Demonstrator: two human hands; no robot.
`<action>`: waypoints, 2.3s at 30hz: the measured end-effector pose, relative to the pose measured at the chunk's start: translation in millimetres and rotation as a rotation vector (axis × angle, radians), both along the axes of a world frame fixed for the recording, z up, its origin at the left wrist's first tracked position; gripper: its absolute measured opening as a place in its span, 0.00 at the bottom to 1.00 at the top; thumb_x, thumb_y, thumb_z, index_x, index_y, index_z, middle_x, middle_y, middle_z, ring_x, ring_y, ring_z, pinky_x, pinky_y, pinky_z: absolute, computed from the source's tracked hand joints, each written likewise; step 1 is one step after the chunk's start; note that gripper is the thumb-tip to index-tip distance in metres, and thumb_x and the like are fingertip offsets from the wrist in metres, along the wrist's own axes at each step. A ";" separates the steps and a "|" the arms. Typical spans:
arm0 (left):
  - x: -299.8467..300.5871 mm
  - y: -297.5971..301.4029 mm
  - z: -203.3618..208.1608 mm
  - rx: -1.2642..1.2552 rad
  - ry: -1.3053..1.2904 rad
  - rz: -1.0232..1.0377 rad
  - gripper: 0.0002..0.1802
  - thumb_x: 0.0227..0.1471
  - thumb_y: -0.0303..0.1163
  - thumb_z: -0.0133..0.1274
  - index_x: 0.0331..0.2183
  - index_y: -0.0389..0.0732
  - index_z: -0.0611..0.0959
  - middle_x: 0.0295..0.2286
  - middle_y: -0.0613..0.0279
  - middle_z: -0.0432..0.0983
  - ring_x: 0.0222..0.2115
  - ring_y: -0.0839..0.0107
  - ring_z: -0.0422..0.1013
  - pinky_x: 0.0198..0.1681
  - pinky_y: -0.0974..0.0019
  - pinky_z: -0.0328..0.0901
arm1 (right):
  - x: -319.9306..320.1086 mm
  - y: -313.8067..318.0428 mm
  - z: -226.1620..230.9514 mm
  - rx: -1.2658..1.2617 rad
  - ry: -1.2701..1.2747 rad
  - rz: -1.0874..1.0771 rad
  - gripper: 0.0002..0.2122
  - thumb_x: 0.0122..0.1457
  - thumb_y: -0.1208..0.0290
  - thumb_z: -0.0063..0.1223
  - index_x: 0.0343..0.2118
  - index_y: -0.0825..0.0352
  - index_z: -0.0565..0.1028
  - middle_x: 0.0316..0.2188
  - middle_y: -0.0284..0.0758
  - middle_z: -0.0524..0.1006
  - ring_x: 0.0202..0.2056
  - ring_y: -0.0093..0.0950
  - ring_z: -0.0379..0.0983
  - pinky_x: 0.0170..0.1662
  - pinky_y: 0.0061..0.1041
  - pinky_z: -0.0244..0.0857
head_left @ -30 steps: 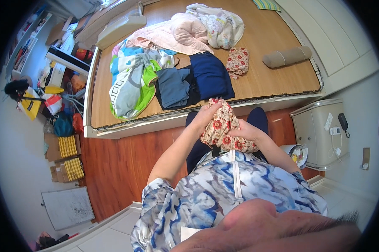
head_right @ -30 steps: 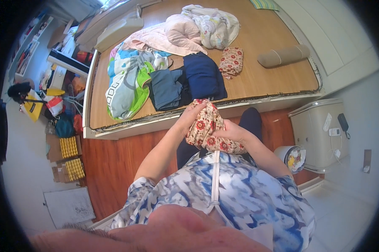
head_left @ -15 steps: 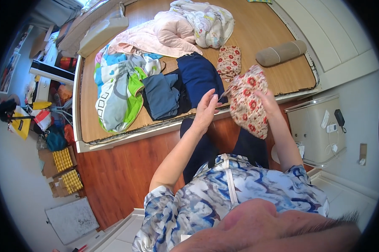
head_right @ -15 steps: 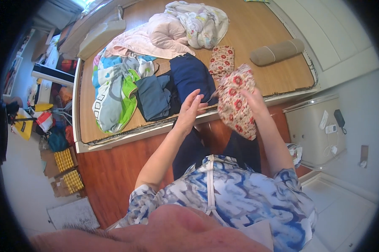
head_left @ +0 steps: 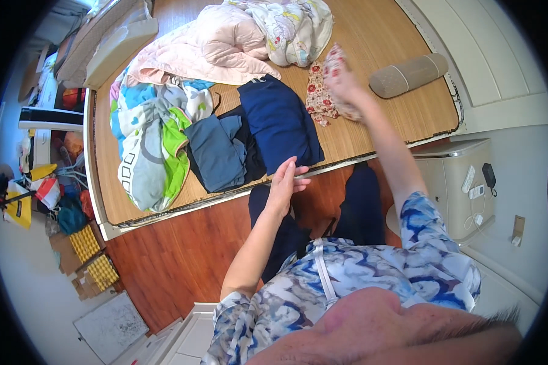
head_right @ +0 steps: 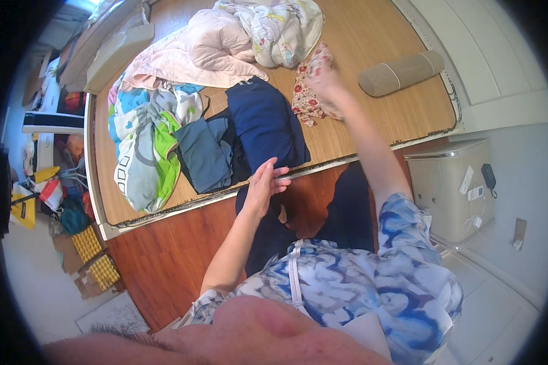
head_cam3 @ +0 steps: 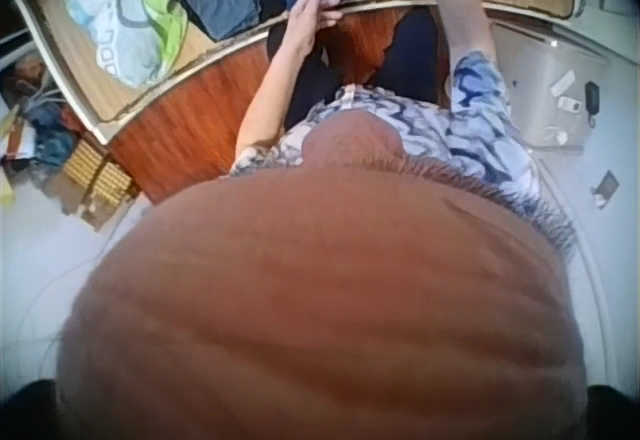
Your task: The person folds a floral garment and a white garment with cartoon prints.
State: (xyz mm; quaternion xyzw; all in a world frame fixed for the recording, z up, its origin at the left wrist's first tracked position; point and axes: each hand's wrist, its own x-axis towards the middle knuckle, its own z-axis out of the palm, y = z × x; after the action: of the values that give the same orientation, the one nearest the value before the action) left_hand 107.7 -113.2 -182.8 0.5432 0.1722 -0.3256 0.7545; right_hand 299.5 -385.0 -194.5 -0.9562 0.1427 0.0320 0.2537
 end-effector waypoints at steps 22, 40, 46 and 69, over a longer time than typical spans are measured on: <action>21.2 -60.4 -22.9 -0.050 0.080 -0.131 0.23 0.62 0.41 0.41 0.55 0.44 0.66 0.41 0.56 0.75 0.32 0.71 0.75 0.35 0.70 0.70 | -61.0 -11.3 -110.6 -0.043 -0.105 -0.010 0.34 0.41 0.65 0.63 0.56 0.53 0.65 0.52 0.46 0.62 0.49 0.47 0.64 0.52 0.39 0.62; 42.0 -165.6 -10.5 -0.167 0.037 -0.353 0.29 0.61 0.38 0.43 0.61 0.49 0.57 0.53 0.54 0.64 0.35 0.72 0.75 0.37 0.72 0.69 | -48.5 -141.1 -50.2 -0.115 -0.005 -0.368 0.34 0.50 0.61 0.59 0.60 0.53 0.58 0.54 0.63 0.56 0.45 0.52 0.69 0.46 0.38 0.68; 34.3 -171.5 -3.5 -0.112 0.078 -0.448 0.29 0.61 0.42 0.43 0.61 0.47 0.58 0.45 0.60 0.72 0.33 0.75 0.74 0.37 0.74 0.68 | -27.8 -185.2 -94.4 -0.080 0.041 -0.522 0.38 0.48 0.64 0.58 0.62 0.47 0.52 0.50 0.64 0.59 0.41 0.54 0.70 0.47 0.36 0.66; 34.4 -133.0 -12.9 -0.165 0.167 -0.349 0.23 0.62 0.40 0.41 0.55 0.41 0.67 0.43 0.57 0.75 0.36 0.71 0.75 0.41 0.70 0.69 | -69.8 -268.4 -121.3 1.061 -0.344 -0.934 0.23 0.57 0.69 0.54 0.52 0.70 0.59 0.39 0.46 0.71 0.32 0.29 0.75 0.30 0.21 0.71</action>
State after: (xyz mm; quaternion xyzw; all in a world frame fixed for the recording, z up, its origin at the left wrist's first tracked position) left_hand 142.1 -246.2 -195.8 0.4722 0.1100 -0.5084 0.7116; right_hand 229.7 -653.4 -315.7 -0.5354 0.4594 -0.1653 0.6892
